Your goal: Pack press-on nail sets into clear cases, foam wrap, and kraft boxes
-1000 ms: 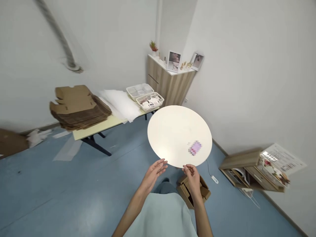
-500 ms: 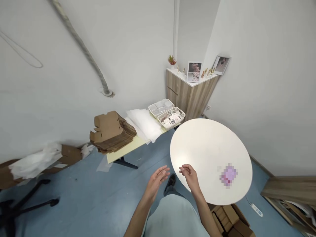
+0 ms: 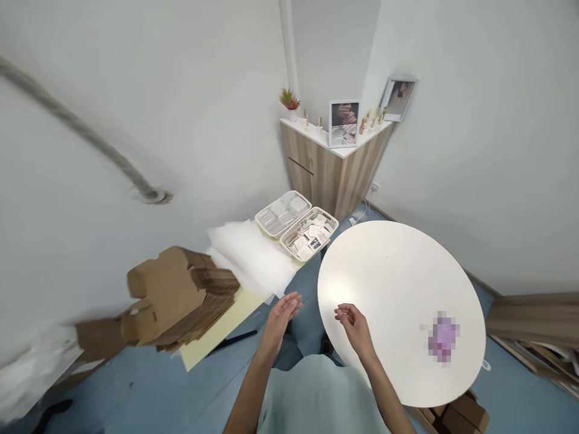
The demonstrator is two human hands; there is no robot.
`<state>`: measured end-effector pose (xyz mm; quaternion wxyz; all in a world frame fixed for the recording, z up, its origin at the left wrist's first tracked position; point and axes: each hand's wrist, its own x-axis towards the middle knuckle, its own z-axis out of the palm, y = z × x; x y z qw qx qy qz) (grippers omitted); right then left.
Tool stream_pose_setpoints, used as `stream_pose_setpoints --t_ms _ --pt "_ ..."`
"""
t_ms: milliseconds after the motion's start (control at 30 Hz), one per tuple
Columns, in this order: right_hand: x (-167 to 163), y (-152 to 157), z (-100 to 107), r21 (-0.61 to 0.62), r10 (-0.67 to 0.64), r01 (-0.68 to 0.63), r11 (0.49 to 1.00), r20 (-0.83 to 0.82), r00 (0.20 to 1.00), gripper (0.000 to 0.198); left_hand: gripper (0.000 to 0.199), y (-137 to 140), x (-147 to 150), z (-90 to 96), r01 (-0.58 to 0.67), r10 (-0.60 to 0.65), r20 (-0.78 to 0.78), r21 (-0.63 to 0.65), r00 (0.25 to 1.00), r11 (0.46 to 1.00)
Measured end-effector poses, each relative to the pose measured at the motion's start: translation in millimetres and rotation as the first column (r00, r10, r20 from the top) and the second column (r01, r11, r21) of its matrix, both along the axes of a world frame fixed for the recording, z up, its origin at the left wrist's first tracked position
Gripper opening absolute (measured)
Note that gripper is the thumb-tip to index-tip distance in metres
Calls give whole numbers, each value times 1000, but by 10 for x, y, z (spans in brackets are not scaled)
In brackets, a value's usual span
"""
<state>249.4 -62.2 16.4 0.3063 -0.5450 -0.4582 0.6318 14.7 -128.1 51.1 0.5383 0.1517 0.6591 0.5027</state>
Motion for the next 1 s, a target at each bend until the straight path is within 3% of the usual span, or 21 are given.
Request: stream_pose_setpoints --t_ms 233,367,433,500,600,667,733,867,1000 --pt "-215 74 183 19 -278 279 960 146 949 47 70 1157 -811 -467 158 -157 -72 11 985 987" --pt "-484 114 320 30 -396 398 917 191 898 45 56 1870 -1146 -649 263 -260 -90 28 961 964" --pt "-647 116 357 37 -440 442 896 202 875 44 47 2200 -1287 -708 321 -319 -208 -29 924 947" --pt "-803 98 368 34 -474 479 877 211 855 44 40 2483 -1417 -759 380 -401 -409 -137 820 915" --pt "-985 42 349 14 -502 512 859 225 835 46 41 2789 -1585 -854 426 -508 -674 -303 537 853" --pt "-1060 -3 329 7 -518 532 847 237 822 47 40 2917 -1669 -939 436 -578 -731 -414 363 799" --pt "-1105 -35 318 15 -540 554 832 246 804 49 39 3005 -1728 -1037 450 -631 -737 -491 242 746" --pt "-1149 -7 346 40 -572 581 813 244 783 55 42 3115 -1786 -1210 462 -695 -709 -582 115 670" --pt "-1144 123 430 69 -553 552 831 216 805 56 41 3168 -1811 -1253 443 -722 -690 -632 53 636"
